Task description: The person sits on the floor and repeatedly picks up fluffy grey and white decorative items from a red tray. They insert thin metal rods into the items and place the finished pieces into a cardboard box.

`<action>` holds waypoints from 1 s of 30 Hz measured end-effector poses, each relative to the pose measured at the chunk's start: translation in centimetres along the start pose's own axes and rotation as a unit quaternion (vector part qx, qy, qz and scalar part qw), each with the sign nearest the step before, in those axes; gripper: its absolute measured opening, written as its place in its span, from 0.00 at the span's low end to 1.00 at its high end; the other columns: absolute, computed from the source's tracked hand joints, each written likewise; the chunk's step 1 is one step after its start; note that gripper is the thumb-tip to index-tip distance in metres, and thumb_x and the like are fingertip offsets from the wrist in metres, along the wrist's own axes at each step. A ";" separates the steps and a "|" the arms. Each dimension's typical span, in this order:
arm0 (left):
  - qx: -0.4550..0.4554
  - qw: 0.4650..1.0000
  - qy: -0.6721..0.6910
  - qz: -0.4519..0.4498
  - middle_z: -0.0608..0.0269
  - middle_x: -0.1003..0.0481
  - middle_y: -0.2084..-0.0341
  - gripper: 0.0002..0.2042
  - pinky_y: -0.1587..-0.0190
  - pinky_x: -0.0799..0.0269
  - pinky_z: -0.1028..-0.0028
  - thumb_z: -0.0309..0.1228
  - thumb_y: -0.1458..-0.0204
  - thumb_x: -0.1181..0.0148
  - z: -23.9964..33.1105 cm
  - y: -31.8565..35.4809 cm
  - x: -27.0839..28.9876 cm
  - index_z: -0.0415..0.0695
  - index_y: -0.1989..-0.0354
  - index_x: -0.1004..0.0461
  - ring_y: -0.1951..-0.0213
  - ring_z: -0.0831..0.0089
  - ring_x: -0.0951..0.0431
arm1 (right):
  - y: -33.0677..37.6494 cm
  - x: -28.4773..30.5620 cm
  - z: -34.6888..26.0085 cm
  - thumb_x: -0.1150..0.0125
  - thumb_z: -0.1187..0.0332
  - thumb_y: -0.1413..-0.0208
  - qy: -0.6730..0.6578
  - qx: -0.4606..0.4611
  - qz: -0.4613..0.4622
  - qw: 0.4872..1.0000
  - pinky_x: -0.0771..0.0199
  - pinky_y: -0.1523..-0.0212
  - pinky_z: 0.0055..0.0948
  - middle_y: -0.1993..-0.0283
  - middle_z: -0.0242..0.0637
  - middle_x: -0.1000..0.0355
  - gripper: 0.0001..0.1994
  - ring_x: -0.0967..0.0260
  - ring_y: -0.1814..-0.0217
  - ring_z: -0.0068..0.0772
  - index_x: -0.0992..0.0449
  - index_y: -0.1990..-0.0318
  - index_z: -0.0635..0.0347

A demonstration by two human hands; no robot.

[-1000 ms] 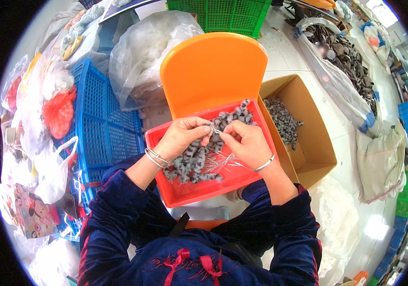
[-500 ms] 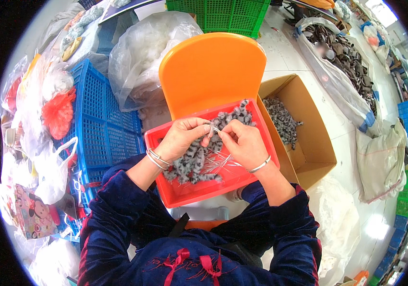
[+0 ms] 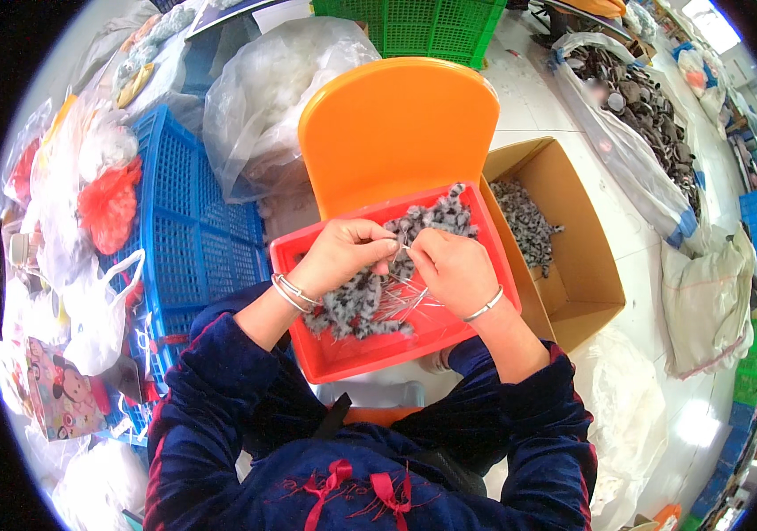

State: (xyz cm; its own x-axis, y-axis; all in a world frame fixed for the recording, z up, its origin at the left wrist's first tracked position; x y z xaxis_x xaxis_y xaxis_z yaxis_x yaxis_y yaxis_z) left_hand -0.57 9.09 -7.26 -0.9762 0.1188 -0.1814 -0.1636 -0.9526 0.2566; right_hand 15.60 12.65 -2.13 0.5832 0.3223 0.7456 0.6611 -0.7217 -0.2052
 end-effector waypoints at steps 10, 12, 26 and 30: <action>-0.021 0.997 -0.059 -0.046 0.65 0.22 0.74 0.07 0.69 0.27 0.80 0.26 0.43 0.40 -0.2 0.3 0.0 0.36 0.60 0.21 0.73 0.82 0.23 | 0.1 -1.3 0.6 0.39 0.70 0.44 -0.082 -0.075 -0.082 0.990 0.27 0.69 0.36 0.71 0.45 0.26 0.06 0.25 0.69 0.45 0.27 0.66 0.63; 0.006 0.995 -0.091 -0.033 0.66 0.22 0.75 0.08 0.69 0.28 0.81 0.27 0.43 0.40 0.2 0.2 0.3 0.36 0.60 0.21 0.73 0.82 0.23 | 0.1 -0.6 1.8 0.38 0.69 0.45 -0.121 -0.115 -0.103 0.981 0.28 0.70 0.34 0.73 0.43 0.26 0.07 0.25 0.70 0.39 0.25 0.66 0.63; -0.022 0.993 -0.095 -0.065 0.64 0.21 0.77 0.07 0.68 0.26 0.78 0.27 0.45 0.40 -0.5 -0.1 -0.6 0.34 0.65 0.21 0.74 0.80 0.22 | 0.2 0.0 2.9 0.37 0.69 0.45 -0.198 -0.106 -0.176 0.958 0.27 0.66 0.29 0.70 0.40 0.24 0.08 0.26 0.69 0.29 0.22 0.63 0.65; 0.013 0.994 -0.096 -0.044 0.65 0.21 0.73 0.08 0.67 0.27 0.81 0.27 0.43 0.40 0.2 -0.2 0.2 0.34 0.61 0.22 0.72 0.82 0.22 | 0.1 2.2 4.3 0.37 0.70 0.45 -0.147 -0.137 -0.143 0.969 0.32 0.70 0.25 0.75 0.34 0.28 0.06 0.33 0.72 0.21 0.22 0.66 0.65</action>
State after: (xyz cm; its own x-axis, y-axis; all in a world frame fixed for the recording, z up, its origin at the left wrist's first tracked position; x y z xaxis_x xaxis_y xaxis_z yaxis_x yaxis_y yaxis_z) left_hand -0.75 9.36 -7.16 -0.9666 0.2557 -0.0197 -0.2512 -0.9286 0.2733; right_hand 19.01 15.96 -3.26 0.5305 0.6654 0.5252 0.6892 -0.6993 0.1897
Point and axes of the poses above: each hand's wrist, its own y-axis away from the middle knuckle, its own x-axis out of the back of the hand, z = x × y, the point moved 5 cm from there along -y, towards the middle knuckle
